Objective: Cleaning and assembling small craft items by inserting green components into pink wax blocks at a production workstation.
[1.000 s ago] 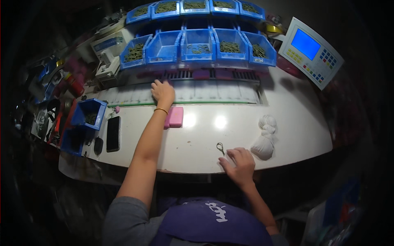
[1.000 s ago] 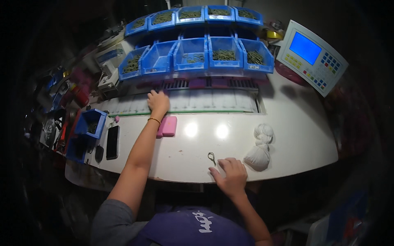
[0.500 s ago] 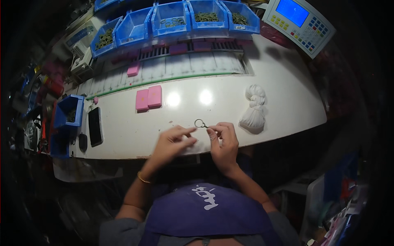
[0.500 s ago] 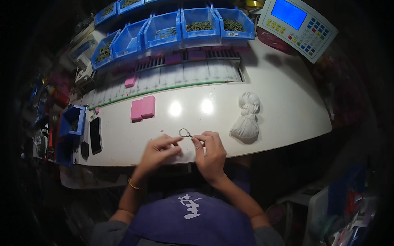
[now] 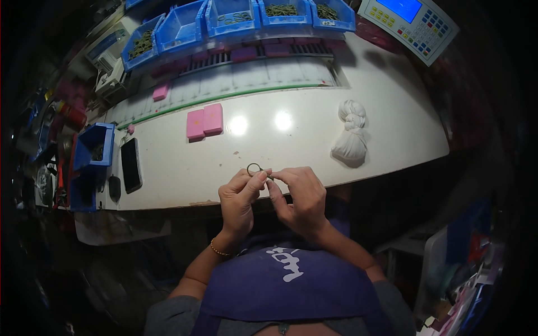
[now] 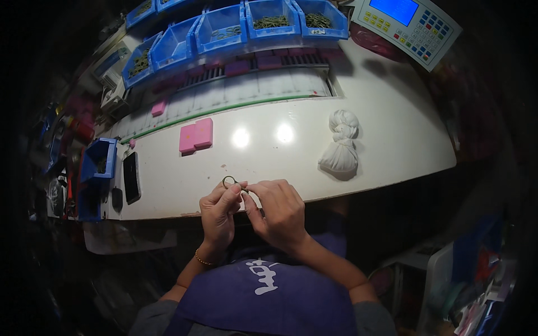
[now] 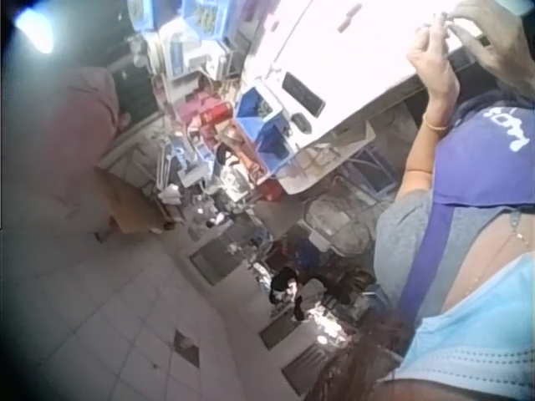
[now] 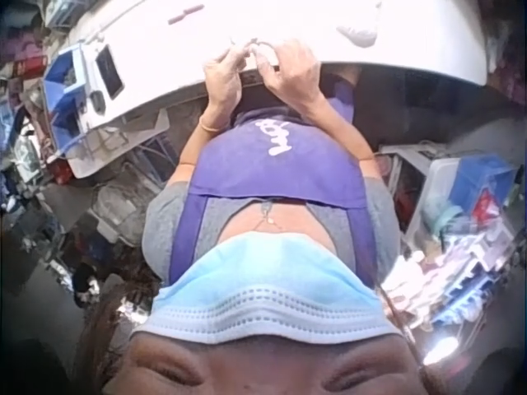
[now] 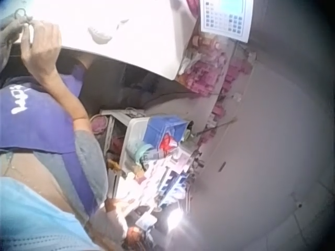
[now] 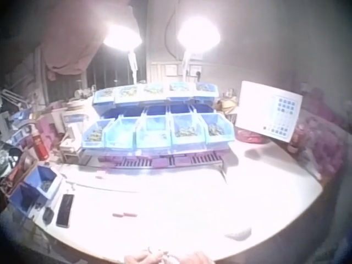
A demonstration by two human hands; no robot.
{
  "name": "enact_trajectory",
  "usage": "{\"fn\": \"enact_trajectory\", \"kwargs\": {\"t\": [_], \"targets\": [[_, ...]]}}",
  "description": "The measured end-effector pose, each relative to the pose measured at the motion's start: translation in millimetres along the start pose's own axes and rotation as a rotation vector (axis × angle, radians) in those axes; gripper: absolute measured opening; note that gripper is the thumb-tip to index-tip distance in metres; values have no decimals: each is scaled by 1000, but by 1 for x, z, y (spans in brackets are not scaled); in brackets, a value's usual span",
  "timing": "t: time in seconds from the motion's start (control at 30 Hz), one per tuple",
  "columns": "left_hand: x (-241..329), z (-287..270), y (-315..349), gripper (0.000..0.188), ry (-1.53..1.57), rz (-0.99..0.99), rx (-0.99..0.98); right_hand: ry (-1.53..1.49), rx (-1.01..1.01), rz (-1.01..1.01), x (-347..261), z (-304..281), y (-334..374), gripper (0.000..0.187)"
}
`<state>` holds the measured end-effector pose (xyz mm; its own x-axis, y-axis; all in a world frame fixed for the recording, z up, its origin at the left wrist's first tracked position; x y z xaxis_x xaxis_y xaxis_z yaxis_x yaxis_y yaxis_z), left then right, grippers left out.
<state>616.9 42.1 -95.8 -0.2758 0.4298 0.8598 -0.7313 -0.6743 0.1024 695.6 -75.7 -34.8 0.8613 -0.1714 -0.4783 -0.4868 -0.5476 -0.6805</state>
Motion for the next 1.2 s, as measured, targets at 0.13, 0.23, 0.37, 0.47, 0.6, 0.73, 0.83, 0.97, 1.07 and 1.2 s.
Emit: {"fn": "enact_trajectory", "kwargs": {"t": [0.13, 0.23, 0.37, 0.47, 0.6, 0.73, 0.83, 0.97, 1.07, 1.2], "targets": [[3, 5, -1, 15, -62, 90, -22, 38, -55, -29, 1, 8, 2, 17], [1, 5, 0, 7, 2, 68, -8, -90, -126, 71, 5, 13, 4, 9], [5, 8, 4, 7, -50, 85, -21, -655, -386, 596, 27, 35, 29, 19], [6, 3, 1, 6, -127, 109, -29, -1033, -608, 900, 38, 53, 55, 26], [28, 15, 5, 7, -456, 286, -83, -517, -641, 339, 25, 52, 69, 25], [37, 17, 9, 11, -524, 428, -127, 12, -626, 96, 25, 63, 90, 22], [50, 28, 13, 17, -584, 530, -184, 157, -590, 43, 33, 67, 96, 21], [59, 34, 16, 20, -684, 643, -229, -279, -317, 172, 27, 35, 57, 19], [62, 37, 19, 23, -742, 690, -255, -373, -288, 403, 40, 2, 30, 20], [62, 43, 22, 27, -791, 738, -300, -408, -209, 275, 30, -23, -7, 26]]}}
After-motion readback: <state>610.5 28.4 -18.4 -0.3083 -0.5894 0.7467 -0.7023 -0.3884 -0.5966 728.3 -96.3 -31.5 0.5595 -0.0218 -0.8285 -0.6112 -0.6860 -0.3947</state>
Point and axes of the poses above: each hand's wrist, its own y-axis away from the middle knuckle, its own z-axis out of the palm, x = y × z, the point moved 7 cm from there along -y, towards the middle knuckle, and after that the axes turned 9 degrees about y, right-handed, at the moved point
